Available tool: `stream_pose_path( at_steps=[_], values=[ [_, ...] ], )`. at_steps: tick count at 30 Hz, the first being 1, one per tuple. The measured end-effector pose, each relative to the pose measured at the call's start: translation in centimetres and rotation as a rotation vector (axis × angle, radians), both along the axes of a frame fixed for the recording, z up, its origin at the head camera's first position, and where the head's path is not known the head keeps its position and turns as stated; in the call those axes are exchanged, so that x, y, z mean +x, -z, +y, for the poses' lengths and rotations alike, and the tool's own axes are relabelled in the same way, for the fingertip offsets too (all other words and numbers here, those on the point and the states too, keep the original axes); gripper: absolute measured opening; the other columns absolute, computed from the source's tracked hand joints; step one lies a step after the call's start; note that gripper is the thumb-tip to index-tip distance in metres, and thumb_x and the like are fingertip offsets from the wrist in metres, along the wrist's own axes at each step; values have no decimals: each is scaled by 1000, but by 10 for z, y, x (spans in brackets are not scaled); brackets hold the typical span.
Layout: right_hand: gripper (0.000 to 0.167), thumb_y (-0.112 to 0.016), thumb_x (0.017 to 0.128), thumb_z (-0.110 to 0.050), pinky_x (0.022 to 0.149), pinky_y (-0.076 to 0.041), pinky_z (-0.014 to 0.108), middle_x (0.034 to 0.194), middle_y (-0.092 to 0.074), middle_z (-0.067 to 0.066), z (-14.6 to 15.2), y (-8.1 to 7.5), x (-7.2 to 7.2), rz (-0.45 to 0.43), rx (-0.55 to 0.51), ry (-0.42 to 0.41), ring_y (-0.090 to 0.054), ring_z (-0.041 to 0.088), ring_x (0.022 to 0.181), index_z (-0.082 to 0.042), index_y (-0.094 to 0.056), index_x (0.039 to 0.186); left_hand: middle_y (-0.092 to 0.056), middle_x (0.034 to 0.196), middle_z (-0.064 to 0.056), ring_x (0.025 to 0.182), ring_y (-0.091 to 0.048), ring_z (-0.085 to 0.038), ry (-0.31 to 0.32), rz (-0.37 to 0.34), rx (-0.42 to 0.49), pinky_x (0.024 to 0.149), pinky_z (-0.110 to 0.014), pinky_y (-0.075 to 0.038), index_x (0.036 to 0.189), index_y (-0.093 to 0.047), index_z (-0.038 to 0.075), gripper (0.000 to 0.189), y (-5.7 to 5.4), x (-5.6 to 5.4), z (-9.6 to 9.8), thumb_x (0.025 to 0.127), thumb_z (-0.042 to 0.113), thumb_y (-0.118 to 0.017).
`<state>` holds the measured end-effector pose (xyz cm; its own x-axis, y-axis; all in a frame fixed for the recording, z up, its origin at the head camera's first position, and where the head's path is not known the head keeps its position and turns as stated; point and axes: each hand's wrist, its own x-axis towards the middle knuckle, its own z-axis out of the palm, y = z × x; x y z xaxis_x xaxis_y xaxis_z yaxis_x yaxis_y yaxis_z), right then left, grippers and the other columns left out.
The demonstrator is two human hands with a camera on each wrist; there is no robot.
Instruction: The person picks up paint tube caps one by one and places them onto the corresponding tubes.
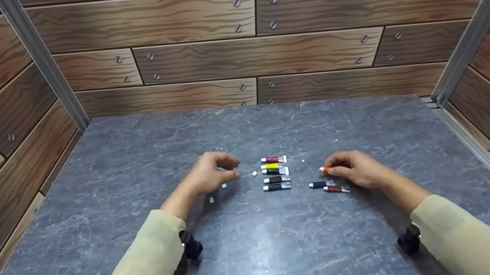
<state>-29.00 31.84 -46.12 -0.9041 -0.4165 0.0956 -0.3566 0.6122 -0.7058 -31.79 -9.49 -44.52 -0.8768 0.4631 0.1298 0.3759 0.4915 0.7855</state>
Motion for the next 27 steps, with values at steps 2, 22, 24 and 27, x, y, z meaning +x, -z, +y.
stream_pose_path(
  at_steps=[2, 22, 24, 27],
  values=[
    [13, -70, 103, -10, 79, -49, 22, 104, -75, 9, -1, -1, 1, 3, 0, 6, -62, 10, 89, -1, -75, 110, -75, 117, -20, 113, -70, -32, 5, 5, 1, 102, -47, -54, 120, -75, -4, 30, 1, 0, 5, 93, 7, -79],
    [14, -69, 104, -13, 74, -49, 25, 104, -74, 7, -11, -14, 8, 36, 19, 4, -61, 13, 83, -5, -76, 113, -79, 106, -8, 102, -72, -24, -60, 19, -44, 94, -40, -57, 113, -79, 0, 21, 12, -3, 36, 94, 9, -81],
    [14, -69, 104, -14, 73, -49, 26, 104, -74, 7, -12, -14, 9, 32, 20, 4, -61, 13, 82, -5, -76, 113, -79, 105, -8, 101, -72, -23, -59, 22, -47, 94, -40, -57, 111, -79, 0, 20, 13, -3, 37, 93, 9, -80],
    [14, -69, 104, -14, 74, -50, 27, 106, -74, 7, -15, -16, 11, 31, 32, 5, -62, 13, 83, -5, -76, 113, -79, 103, -7, 98, -72, -21, -57, 18, -40, 93, -39, -57, 108, -80, 0, 18, 16, -3, 38, 93, 9, -80]
  ],
)
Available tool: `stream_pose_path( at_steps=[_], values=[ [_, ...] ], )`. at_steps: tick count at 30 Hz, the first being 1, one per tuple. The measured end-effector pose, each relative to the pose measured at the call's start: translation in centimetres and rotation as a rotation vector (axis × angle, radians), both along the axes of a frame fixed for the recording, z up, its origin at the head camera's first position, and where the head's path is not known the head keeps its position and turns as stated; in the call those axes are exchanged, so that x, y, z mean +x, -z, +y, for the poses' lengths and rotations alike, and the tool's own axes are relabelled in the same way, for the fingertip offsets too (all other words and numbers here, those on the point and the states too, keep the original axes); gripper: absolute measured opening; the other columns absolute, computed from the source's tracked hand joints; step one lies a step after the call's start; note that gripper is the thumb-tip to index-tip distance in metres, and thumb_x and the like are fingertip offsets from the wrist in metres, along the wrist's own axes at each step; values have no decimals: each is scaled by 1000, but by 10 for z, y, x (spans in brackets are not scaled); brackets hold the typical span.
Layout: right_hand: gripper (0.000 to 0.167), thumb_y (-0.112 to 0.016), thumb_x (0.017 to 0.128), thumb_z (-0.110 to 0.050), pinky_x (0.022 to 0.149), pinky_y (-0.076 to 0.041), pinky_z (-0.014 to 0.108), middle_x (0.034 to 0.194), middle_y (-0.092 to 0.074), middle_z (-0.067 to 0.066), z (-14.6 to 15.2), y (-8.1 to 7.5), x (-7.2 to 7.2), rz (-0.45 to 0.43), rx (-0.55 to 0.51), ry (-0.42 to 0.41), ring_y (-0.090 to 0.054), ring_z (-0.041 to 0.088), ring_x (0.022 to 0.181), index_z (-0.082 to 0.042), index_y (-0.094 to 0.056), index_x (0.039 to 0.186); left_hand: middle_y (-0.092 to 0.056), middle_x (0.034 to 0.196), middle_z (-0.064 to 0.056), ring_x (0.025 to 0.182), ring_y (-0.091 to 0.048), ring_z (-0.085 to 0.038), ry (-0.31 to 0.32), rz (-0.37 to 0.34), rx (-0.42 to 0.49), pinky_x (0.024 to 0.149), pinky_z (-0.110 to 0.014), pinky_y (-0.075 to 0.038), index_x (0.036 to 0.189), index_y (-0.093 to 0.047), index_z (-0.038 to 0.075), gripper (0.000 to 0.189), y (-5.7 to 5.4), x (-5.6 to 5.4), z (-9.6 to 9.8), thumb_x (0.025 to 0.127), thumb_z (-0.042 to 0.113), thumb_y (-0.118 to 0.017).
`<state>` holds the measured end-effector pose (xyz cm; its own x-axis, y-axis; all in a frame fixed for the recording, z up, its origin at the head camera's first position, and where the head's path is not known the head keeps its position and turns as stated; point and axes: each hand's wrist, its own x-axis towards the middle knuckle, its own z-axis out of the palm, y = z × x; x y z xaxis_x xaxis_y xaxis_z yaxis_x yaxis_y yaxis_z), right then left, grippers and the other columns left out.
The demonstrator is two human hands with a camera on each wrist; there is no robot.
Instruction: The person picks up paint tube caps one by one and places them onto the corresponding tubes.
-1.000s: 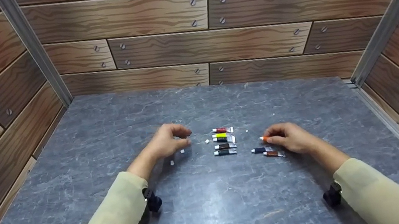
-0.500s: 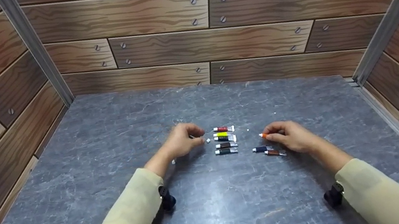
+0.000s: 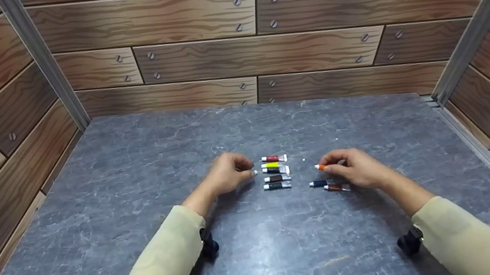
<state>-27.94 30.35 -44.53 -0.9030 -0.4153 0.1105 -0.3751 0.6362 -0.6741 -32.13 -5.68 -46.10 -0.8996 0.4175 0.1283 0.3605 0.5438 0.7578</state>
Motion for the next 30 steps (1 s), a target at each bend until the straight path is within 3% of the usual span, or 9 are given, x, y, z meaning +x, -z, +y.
stream_pose_path(
  at_steps=[13, 30],
  values=[
    [13, -69, 105, -16, 70, -51, 28, 108, -74, 6, -10, -6, 4, -21, 29, -18, -62, 15, 80, -9, -76, 113, -78, 97, -6, 89, -68, -15, -24, -1, -3, 88, -36, -57, 103, -80, 1, 13, 5, -1, 7, 91, 6, -81],
    [15, -69, 105, -19, 71, -53, 28, 110, -75, 7, -14, -8, 7, -36, 34, -33, -67, 25, 84, -12, -77, 115, -79, 100, -11, 93, -72, -20, 43, 6, -50, 88, -34, -58, 108, -79, -2, 18, 10, -5, 12, 92, 5, -80]
  ],
)
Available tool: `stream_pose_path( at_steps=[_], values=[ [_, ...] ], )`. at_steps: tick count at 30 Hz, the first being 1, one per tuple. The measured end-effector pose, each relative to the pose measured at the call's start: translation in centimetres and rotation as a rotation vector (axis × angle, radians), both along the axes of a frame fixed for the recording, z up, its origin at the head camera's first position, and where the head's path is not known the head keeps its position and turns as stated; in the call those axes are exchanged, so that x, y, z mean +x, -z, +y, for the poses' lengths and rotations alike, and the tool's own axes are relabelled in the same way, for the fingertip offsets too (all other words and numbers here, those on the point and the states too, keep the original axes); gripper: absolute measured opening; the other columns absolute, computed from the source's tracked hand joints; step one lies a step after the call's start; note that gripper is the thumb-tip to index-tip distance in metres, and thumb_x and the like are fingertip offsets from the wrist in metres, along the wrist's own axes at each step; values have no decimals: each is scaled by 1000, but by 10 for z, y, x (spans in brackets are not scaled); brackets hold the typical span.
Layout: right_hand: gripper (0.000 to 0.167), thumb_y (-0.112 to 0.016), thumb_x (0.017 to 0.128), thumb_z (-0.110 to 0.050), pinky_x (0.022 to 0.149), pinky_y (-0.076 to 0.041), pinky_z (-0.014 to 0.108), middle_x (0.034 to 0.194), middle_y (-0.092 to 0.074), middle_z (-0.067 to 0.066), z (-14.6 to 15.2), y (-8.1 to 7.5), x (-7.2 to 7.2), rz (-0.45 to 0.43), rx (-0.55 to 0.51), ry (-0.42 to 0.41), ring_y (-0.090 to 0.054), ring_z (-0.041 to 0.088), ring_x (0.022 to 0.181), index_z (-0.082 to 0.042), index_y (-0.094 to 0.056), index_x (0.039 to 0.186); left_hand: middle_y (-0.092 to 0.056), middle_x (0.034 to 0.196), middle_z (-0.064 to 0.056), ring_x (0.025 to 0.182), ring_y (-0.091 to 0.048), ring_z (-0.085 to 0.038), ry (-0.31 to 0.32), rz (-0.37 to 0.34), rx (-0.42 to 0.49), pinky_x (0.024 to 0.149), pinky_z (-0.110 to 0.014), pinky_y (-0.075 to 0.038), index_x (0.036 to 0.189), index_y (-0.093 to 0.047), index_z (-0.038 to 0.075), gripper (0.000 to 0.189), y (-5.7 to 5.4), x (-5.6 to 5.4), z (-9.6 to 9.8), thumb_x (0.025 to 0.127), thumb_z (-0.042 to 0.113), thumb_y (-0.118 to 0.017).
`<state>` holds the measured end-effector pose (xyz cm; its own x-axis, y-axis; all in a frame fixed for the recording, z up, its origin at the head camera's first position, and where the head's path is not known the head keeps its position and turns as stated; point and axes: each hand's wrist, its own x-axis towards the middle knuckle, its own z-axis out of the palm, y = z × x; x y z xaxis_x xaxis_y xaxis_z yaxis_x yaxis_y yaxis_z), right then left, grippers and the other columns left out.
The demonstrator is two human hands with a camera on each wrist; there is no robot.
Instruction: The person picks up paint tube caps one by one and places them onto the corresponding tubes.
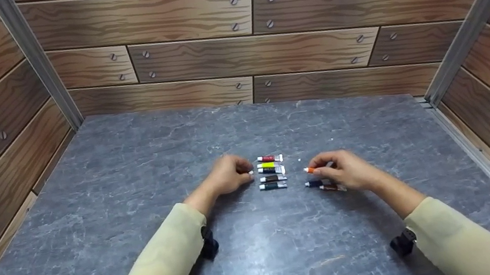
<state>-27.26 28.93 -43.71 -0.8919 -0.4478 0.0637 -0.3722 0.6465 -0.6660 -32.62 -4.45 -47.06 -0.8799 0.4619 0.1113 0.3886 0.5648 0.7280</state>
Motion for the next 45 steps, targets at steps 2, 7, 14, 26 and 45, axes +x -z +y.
stream_pose_path(
  at_steps=[2, 7, 14, 26, 45],
  values=[
    [15, -69, 105, -19, 72, -53, 28, 110, -75, 7, 0, 1, 0, 2, 1, 0, -68, 24, 84, -12, -77, 115, -79, 100, -11, 92, -71, -18, 3, -4, -10, 88, -34, -58, 107, -79, -2, 16, 0, 1, 1, 93, 4, -79],
    [15, -69, 105, -20, 75, -53, 30, 113, -75, 6, -1, 1, 1, 0, 9, 2, -67, 24, 87, -12, -77, 115, -78, 98, -9, 89, -67, -15, -2, 8, -47, 87, -35, -58, 103, -80, 0, 10, -1, 3, 2, 94, 4, -79],
    [15, -69, 105, -20, 71, -52, 28, 112, -75, 7, -3, 2, 2, -1, 3, 7, -66, 24, 84, -11, -78, 114, -78, 89, -4, 83, -64, -12, 24, 74, -89, 83, -33, -56, 95, -82, 4, 4, -2, 4, 2, 93, 8, -80],
    [17, -65, 107, -18, 63, -50, 26, 106, -72, 14, -12, -1, 9, -51, -61, 34, -62, 22, 76, -7, -73, 117, -74, 91, -2, 81, -60, -10, -3, -9, 21, 81, -33, -55, 99, -77, 4, 9, -13, 20, -2, 101, 11, -73],
    [17, -64, 108, -19, 59, -46, 24, 102, -68, 22, -29, -10, 26, -63, -230, 16, -59, 29, 78, -6, -69, 118, -75, 87, -6, 76, -64, -10, -25, -50, 360, 66, -24, -51, 109, -81, -1, 18, -28, 70, -6, 102, 14, -74]
  ],
)
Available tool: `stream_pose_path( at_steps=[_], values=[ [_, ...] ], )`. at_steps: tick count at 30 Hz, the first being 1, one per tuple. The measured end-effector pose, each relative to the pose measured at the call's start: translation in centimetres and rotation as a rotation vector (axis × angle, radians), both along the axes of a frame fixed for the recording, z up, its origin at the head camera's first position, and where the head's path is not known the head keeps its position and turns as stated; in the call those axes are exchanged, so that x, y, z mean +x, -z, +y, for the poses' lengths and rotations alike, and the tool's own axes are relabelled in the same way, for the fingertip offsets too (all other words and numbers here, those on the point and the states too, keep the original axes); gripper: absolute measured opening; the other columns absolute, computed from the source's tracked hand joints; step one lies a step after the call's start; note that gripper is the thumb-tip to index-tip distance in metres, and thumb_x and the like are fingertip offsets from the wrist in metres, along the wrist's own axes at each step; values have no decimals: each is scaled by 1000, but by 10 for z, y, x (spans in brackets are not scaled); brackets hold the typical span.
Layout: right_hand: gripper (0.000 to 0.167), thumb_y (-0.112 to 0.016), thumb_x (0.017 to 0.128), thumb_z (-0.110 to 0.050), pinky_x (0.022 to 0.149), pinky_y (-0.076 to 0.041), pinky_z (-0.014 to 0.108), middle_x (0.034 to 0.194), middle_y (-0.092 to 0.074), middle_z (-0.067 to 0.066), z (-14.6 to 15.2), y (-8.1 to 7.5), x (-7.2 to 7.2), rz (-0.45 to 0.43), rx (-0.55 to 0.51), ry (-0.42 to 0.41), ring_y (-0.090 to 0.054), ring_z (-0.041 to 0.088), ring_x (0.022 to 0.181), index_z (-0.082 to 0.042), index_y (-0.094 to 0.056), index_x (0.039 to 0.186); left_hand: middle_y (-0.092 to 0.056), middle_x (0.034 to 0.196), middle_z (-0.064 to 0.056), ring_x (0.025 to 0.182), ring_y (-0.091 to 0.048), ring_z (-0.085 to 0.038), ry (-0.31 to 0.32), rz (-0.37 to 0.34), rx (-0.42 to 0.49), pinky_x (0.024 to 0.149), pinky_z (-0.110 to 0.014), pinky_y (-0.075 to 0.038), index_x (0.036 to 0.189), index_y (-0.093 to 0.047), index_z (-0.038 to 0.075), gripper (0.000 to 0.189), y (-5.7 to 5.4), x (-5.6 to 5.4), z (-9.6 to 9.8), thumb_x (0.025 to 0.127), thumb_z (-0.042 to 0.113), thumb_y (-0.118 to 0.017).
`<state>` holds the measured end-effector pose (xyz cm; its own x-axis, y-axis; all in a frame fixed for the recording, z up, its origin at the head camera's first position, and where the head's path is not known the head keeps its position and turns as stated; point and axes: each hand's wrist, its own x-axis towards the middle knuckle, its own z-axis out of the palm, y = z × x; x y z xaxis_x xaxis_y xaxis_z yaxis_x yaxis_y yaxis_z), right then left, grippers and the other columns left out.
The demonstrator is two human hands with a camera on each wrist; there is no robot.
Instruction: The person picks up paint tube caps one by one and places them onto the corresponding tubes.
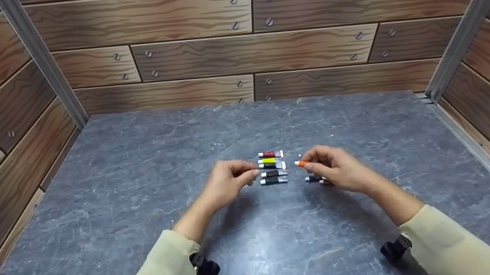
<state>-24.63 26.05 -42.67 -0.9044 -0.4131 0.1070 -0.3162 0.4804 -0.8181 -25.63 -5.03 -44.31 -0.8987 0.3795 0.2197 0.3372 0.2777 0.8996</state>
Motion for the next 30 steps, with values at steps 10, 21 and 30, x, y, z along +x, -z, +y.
stream_pose_path(
  at_steps=[10, 21, 30],
  values=[
    [17, -65, 107, -16, 61, -45, 22, 96, -66, 23, -7, 8, 6, 24, -78, -26, -58, 20, 74, -3, -71, 117, -78, 104, -16, 82, -66, -8, 8, -14, 113, 72, -21, -54, 111, -79, -2, 14, 6, 10, 5, 98, 3, -74],
    [15, -69, 105, -16, 64, -47, 24, 92, -64, 23, -16, 22, 13, 50, -155, -50, -57, 15, 74, -5, -74, 115, -77, 98, -9, 82, -66, -10, 26, -22, 153, 73, -22, -54, 107, -76, -6, 15, 18, 16, 14, 95, 2, -78],
    [21, -67, 106, -14, 73, -55, 30, 102, -68, 27, -23, 21, 21, 14, -201, -69, -63, 17, 84, -3, -76, 122, -77, 96, -5, 80, -63, -10, 45, -21, 136, 70, -22, -51, 109, -76, -6, 17, 19, 22, 14, 95, 2, -77]
  ],
)
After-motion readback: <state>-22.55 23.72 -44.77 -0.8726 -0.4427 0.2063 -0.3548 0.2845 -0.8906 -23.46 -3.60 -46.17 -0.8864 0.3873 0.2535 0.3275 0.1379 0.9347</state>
